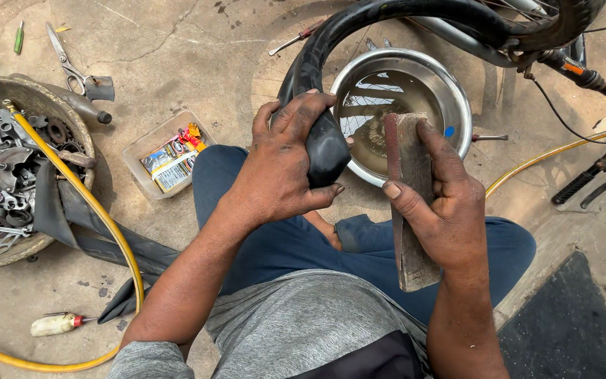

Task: The person sits on the ground and repairs a bicycle inner tube. They roughen the surface with a metal rasp, apply glue from a tube, and then affix a patch to the tube.

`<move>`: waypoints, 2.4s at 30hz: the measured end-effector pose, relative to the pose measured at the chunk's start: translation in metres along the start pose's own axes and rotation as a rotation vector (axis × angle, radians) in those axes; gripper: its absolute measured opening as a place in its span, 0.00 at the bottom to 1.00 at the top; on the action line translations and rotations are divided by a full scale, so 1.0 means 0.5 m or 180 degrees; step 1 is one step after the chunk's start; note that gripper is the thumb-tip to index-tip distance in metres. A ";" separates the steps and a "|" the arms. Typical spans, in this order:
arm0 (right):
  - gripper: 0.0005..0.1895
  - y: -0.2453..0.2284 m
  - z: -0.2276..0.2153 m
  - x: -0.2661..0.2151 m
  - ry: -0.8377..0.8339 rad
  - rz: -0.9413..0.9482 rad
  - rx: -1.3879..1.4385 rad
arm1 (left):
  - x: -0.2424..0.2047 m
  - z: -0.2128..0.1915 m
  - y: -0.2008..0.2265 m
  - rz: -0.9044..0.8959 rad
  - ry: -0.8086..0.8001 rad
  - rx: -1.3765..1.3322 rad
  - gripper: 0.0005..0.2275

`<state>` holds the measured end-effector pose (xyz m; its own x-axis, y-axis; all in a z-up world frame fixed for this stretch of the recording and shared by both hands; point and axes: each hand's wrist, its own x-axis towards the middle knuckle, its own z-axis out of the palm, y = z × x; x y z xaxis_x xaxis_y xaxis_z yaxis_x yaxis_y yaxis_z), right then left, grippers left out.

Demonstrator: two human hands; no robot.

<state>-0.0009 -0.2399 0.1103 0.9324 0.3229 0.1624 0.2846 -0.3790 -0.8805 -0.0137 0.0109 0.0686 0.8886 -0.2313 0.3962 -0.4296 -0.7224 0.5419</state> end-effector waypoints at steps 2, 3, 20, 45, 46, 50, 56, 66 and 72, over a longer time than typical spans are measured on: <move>0.40 0.002 0.004 0.002 0.0112 0.0004 -0.0207 | -0.001 0.013 -0.003 -0.0022 -0.0015 0.0210 0.29; 0.40 0.002 0.005 0.004 0.0169 0.0009 -0.0310 | -0.002 0.020 -0.004 0.0015 0.0019 0.0335 0.29; 0.32 0.017 0.086 0.048 -0.0035 -0.0019 -0.1618 | -0.003 0.122 0.023 0.0340 0.0285 0.1161 0.29; 0.33 -0.005 0.107 0.022 -0.0125 -0.0051 -0.2105 | -0.016 0.137 -0.009 0.0276 0.0209 0.1174 0.21; 0.31 0.007 0.114 0.055 0.0023 0.0001 -0.2101 | -0.006 0.141 -0.006 0.0209 0.0058 0.1148 0.19; 0.32 0.099 0.076 0.197 0.0521 0.0641 -0.2635 | 0.010 0.142 0.035 0.0368 -0.0226 0.0779 0.20; 0.31 0.195 0.012 0.078 0.0570 -0.0092 -0.1049 | -0.029 0.094 -0.013 0.0375 0.0046 0.0404 0.29; 0.32 0.121 0.037 0.039 0.0196 0.0029 -0.0574 | -0.042 0.076 -0.059 -0.0294 -0.0261 -0.0629 0.36; 0.35 0.097 0.047 -0.016 -0.0011 -0.0437 -0.1463 | -0.058 0.079 -0.073 -0.0602 -0.0333 -0.0978 0.50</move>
<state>0.0002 -0.2404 0.0559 0.8788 0.3993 0.2612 0.4747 -0.6767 -0.5627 -0.0176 0.0184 0.0082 0.9616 -0.1893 0.1986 -0.2705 -0.5331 0.8016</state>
